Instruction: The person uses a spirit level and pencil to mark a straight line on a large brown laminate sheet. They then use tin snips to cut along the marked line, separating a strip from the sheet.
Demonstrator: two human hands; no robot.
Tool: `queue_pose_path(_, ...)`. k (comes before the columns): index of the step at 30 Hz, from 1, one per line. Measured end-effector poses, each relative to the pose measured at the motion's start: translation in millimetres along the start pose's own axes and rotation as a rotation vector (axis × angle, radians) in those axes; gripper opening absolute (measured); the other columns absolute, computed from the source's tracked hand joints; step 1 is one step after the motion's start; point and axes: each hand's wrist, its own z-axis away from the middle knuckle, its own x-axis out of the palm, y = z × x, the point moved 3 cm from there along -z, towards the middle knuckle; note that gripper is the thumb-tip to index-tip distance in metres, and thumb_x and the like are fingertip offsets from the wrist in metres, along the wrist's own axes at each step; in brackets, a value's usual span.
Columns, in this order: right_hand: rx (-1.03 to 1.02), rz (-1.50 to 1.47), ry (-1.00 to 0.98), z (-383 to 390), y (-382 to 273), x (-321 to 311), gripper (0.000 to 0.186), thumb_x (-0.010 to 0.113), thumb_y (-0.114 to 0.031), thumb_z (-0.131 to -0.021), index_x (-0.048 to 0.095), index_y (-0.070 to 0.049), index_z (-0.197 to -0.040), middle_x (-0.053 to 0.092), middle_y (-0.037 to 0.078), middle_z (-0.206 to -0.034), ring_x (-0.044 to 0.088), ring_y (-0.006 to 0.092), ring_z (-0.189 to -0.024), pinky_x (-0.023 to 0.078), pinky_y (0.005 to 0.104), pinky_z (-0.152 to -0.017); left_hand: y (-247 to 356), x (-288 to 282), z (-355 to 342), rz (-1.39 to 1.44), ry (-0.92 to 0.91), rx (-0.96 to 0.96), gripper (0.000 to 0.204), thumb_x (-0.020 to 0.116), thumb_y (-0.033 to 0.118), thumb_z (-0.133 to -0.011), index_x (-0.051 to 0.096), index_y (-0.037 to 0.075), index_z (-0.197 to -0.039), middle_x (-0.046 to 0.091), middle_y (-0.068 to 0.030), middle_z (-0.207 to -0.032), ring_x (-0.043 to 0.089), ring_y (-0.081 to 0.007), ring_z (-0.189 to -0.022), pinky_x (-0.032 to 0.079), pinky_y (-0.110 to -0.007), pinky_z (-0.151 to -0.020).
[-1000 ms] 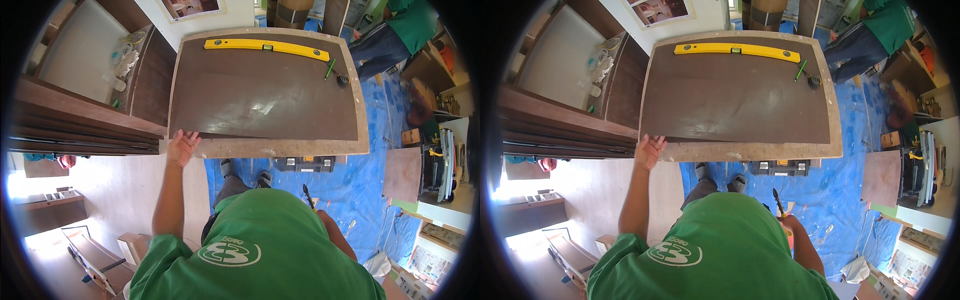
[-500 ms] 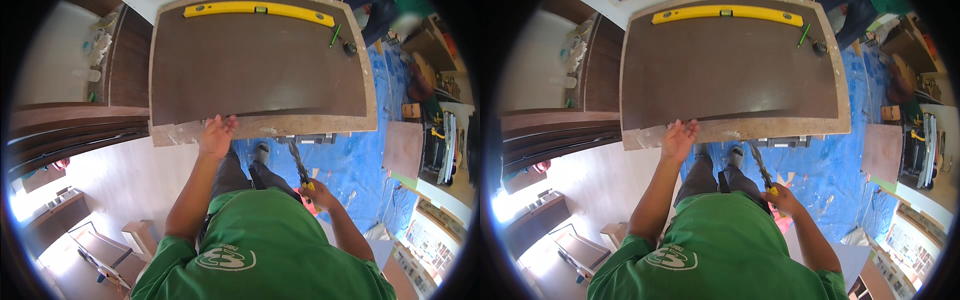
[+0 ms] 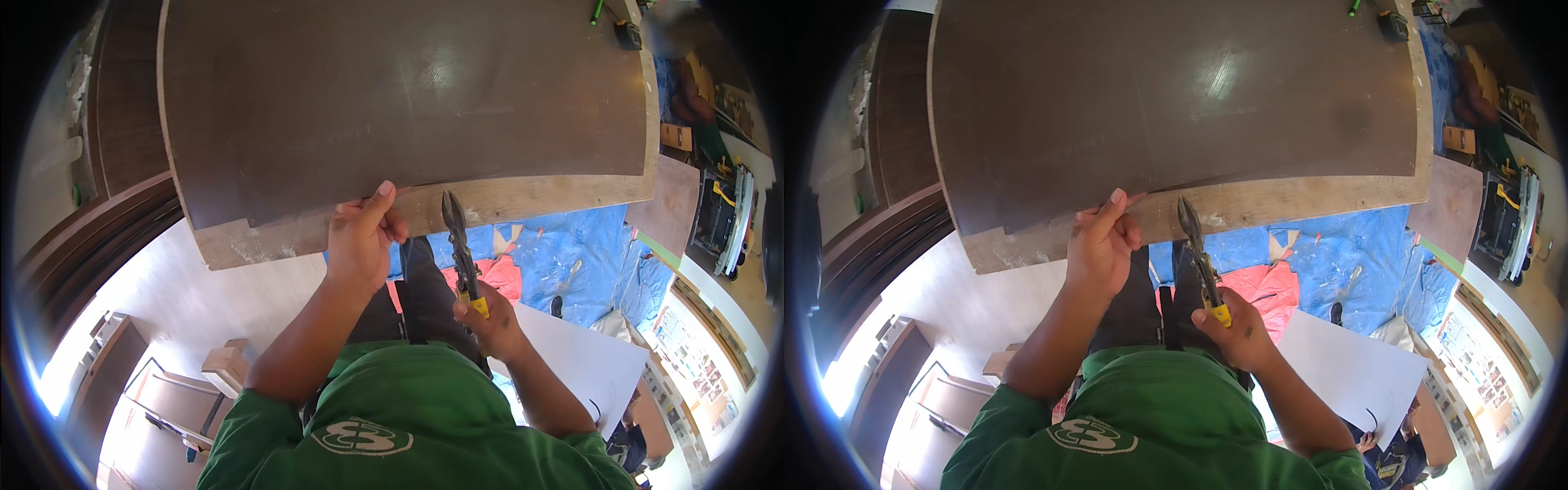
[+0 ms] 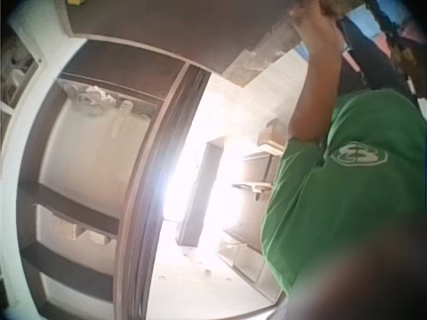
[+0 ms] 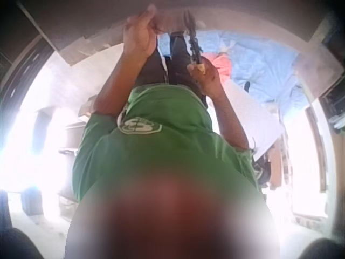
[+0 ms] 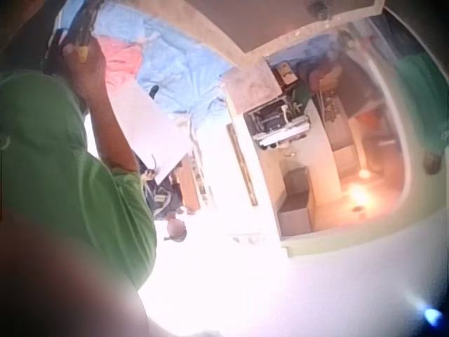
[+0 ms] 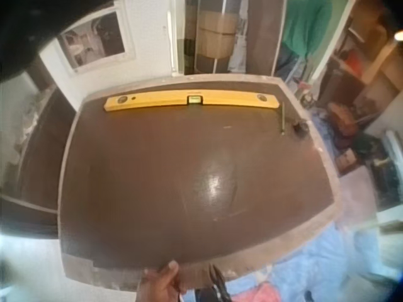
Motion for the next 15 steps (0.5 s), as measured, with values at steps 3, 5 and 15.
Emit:
queue_pose_path(3,-0.054,-0.103,0.006,-3,-5,10,0.043,0.076,-0.041,-0.1,0.064,-0.002,-0.114,0.059,0.001,-0.09,0.054,0.011,-0.084,0.047,0.0313,-0.076,-4,-2,-4,-0.034,0.066,-0.152,0.025,0.07,0.024,-0.107,0.07,-0.001,-0.105,0.075,-0.0208,-0.106,0.061,-0.0165,-0.062,0.047,-0.033,-0.059)
queue_pose_path(5,-0.071,-0.111,0.011,-4,-10,14,0.041,0.076,-0.04,-0.101,0.064,-0.002,-0.113,0.059,0.001,-0.089,0.054,0.011,-0.083,0.047,0.0312,-0.075,-3,0,-5,-0.117,0.089,-0.124,0.027,0.069,0.024,-0.108,0.07,-0.002,-0.104,0.076,-0.0234,-0.109,0.059,-0.0154,-0.059,0.045,-0.032,-0.056)
queue_pose_path(15,-0.052,-0.198,-0.017,-13,-12,16,0.035,0.075,-0.034,-0.102,0.065,-0.003,-0.115,0.059,-0.001,-0.088,0.053,0.009,-0.082,0.046,0.0299,-0.075,0,10,-2,-0.128,0.111,-0.035,0.026,0.065,0.023,-0.11,0.07,-0.003,-0.11,0.076,-0.0263,-0.114,0.059,-0.0149,-0.054,0.045,-0.029,-0.052)
